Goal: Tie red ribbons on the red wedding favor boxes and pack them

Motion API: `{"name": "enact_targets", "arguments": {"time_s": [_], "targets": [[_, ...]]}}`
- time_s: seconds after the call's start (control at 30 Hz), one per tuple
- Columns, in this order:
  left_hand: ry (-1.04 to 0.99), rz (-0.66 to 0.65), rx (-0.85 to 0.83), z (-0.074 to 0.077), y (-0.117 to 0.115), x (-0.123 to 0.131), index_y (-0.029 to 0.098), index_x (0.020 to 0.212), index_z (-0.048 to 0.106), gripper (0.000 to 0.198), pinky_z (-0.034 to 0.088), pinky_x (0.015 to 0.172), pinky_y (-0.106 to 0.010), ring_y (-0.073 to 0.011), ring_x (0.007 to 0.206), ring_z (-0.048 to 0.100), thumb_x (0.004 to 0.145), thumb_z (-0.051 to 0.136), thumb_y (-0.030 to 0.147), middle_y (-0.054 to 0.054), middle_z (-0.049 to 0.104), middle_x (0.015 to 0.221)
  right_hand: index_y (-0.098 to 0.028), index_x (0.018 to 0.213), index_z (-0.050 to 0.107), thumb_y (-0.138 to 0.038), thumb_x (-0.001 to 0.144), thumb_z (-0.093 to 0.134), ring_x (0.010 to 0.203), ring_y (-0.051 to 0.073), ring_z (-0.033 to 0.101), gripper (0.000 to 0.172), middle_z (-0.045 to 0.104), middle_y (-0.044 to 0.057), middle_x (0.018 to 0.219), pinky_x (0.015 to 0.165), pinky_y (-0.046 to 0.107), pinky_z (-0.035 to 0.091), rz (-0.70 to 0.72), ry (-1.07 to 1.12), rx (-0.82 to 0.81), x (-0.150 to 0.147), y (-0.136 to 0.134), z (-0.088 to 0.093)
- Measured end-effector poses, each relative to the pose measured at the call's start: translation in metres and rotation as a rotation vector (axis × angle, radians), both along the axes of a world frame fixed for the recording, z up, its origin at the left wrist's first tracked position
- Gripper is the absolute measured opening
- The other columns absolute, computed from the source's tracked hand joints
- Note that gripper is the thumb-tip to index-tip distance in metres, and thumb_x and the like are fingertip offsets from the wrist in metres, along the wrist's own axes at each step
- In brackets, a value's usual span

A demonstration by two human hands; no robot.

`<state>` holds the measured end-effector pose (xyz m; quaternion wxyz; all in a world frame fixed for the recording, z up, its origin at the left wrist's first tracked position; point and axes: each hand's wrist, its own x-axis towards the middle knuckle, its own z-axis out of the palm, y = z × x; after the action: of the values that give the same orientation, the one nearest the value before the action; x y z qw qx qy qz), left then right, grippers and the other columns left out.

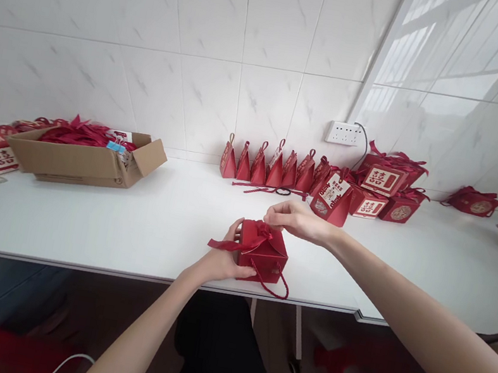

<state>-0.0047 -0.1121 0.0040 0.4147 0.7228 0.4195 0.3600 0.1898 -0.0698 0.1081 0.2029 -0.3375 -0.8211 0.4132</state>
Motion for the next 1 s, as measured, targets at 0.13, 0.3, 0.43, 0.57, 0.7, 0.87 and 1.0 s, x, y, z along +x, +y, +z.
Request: {"name": "enact_targets", "arguments": {"time_s": [0.13,0.3,0.43,0.57,0.7,0.87,1.0], "targets": [[0.003,0.011,-0.024,0.003,-0.002,0.002,0.028,0.143,0.0,0.11,0.037,0.102,-0.046,-0.0268,0.124,0.045,0.063,0.076,0.034,-0.01,0.049,0.13,-0.018,0.076,0.06,-0.041,0.07,0.062,0.062,0.013,0.05,0.025,0.059,0.001,0.071,0.054,0.024,0.035,-0.085,-0.281,0.261,-0.002,-0.008,0.001],[0.018,-0.016,-0.037,0.004,-0.003,0.002,0.024,0.143,0.002,0.104,0.039,0.099,-0.046,-0.0278,0.118,0.05,0.067,0.072,0.034,-0.01,0.057,0.119,-0.018,0.07,0.06,-0.035,0.077,0.051,0.063,0.013,0.05,0.02,0.06,0.001,0.071,0.056,0.024,0.036,-0.005,-0.368,0.27,-0.003,-0.009,0.009],[-0.007,-0.033,-0.015,-0.002,-0.001,0.002,0.025,0.143,-0.001,0.107,0.038,0.1,-0.046,-0.0269,0.119,0.049,0.066,0.074,0.035,-0.01,0.056,0.122,-0.018,0.066,0.058,-0.038,0.078,0.049,0.064,0.013,0.052,0.025,0.06,0.002,0.069,0.055,0.024,0.038,0.046,-0.349,0.049,0.003,-0.007,0.017],[-0.057,-0.03,-0.005,-0.007,0.001,0.001,0.029,0.142,-0.005,0.112,0.038,0.101,-0.045,-0.026,0.126,0.041,0.064,0.076,0.034,-0.011,0.048,0.13,-0.02,0.08,0.063,-0.034,0.069,0.061,0.059,0.014,0.053,0.018,0.061,0.0,0.067,0.052,0.024,0.037,-0.029,-0.478,0.168,0.007,-0.003,0.027],[-0.078,-0.048,0.021,-0.006,0.001,-0.001,0.031,0.141,-0.003,0.109,0.035,0.103,-0.046,-0.0266,0.128,0.037,0.065,0.075,0.034,-0.013,0.041,0.134,-0.018,0.083,0.067,-0.021,0.068,0.06,0.06,0.014,0.055,0.016,0.062,0.001,0.069,0.058,0.025,0.039,-0.216,-0.504,0.487,0.02,0.006,0.054],[-0.091,-0.072,-0.006,-0.002,0.0,-0.001,0.028,0.14,0.0,0.107,0.038,0.102,-0.044,-0.0277,0.125,0.041,0.065,0.075,0.037,-0.014,0.04,0.136,-0.005,0.1,0.062,-0.025,0.081,0.05,0.049,0.007,0.044,0.03,0.058,0.006,0.065,0.054,0.027,0.031,-0.843,-0.249,0.491,0.063,0.019,0.092],[-0.116,-0.095,0.025,-0.003,0.0,0.0,0.028,0.141,-0.003,0.108,0.037,0.103,-0.043,-0.0271,0.124,0.043,0.066,0.074,0.037,-0.014,0.036,0.139,-0.003,0.096,0.061,-0.027,0.083,0.046,0.048,0.006,0.043,0.03,0.058,0.008,0.061,0.054,0.029,0.031,-1.033,-0.231,0.448,0.094,0.027,0.091]]}}
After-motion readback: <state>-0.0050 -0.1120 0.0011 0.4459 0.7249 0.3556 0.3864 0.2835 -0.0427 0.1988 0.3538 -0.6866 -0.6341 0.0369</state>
